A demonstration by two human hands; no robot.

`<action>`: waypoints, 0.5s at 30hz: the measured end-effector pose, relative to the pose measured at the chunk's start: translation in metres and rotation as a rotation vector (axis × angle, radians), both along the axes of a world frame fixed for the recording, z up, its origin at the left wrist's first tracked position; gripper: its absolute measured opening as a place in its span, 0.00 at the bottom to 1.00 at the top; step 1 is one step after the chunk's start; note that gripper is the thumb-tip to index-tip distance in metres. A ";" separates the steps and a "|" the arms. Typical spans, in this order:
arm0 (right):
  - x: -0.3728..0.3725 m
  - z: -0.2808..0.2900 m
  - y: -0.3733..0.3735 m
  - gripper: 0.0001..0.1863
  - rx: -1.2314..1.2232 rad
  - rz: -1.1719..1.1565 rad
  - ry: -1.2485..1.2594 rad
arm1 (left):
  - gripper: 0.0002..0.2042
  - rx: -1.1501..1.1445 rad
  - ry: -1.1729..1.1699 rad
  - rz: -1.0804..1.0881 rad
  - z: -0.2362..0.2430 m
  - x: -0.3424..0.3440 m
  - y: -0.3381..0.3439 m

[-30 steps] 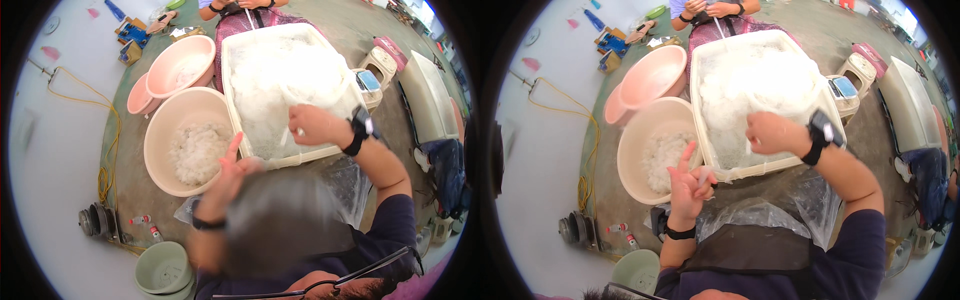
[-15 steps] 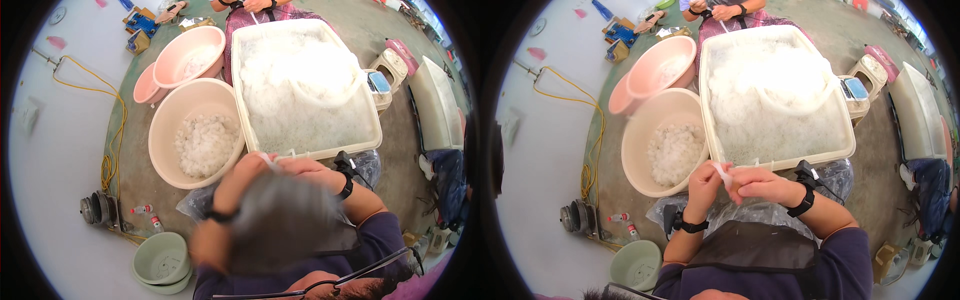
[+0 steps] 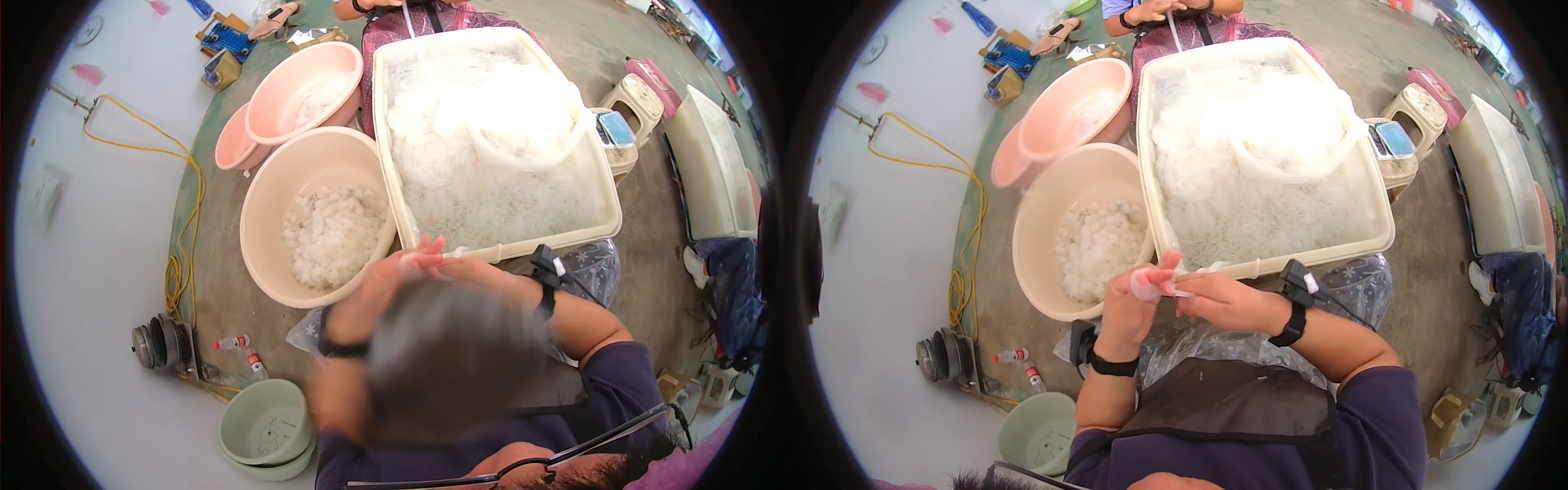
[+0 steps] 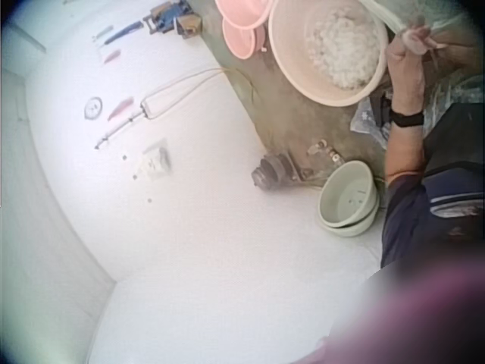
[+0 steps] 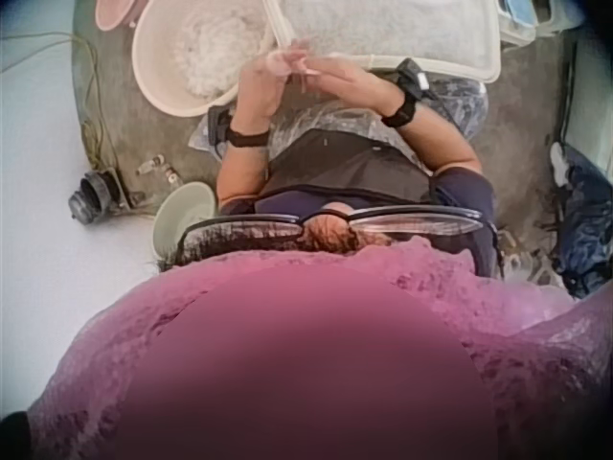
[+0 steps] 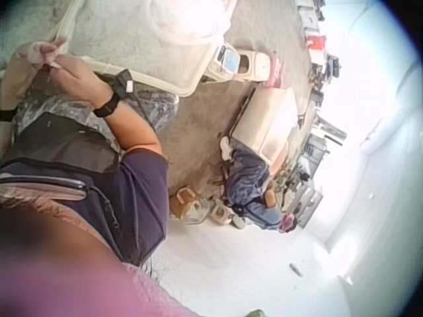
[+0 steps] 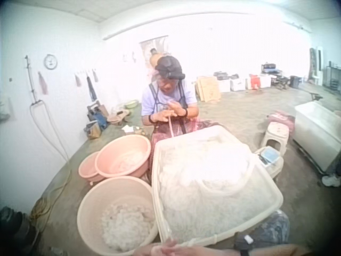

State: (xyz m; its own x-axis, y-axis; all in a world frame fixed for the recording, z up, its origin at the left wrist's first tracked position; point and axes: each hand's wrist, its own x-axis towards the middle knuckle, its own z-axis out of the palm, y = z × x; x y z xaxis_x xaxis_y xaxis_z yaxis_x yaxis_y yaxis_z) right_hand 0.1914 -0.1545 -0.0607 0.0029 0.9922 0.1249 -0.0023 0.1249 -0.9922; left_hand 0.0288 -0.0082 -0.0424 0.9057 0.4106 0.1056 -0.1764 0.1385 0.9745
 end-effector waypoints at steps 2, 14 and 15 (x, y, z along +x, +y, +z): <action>0.012 0.008 -0.001 0.11 -0.019 0.064 -0.090 | 0.09 0.813 -0.086 0.030 -0.002 -0.004 0.009; 0.016 -0.003 -0.005 0.12 -0.179 0.073 -0.009 | 0.06 1.338 0.168 0.159 0.005 0.001 -0.014; 0.016 0.000 -0.009 0.12 -0.224 0.083 0.177 | 0.06 1.268 0.169 0.140 0.009 0.001 -0.012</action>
State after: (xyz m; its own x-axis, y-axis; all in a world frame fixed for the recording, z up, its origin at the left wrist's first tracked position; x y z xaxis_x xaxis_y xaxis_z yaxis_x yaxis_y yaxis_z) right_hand 0.2070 -0.1639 -0.0610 -0.0775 0.9927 -0.0922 -0.1792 -0.1048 -0.9782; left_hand 0.0302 -0.0202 -0.0337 0.9035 0.2005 0.3788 0.0241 -0.9062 0.4221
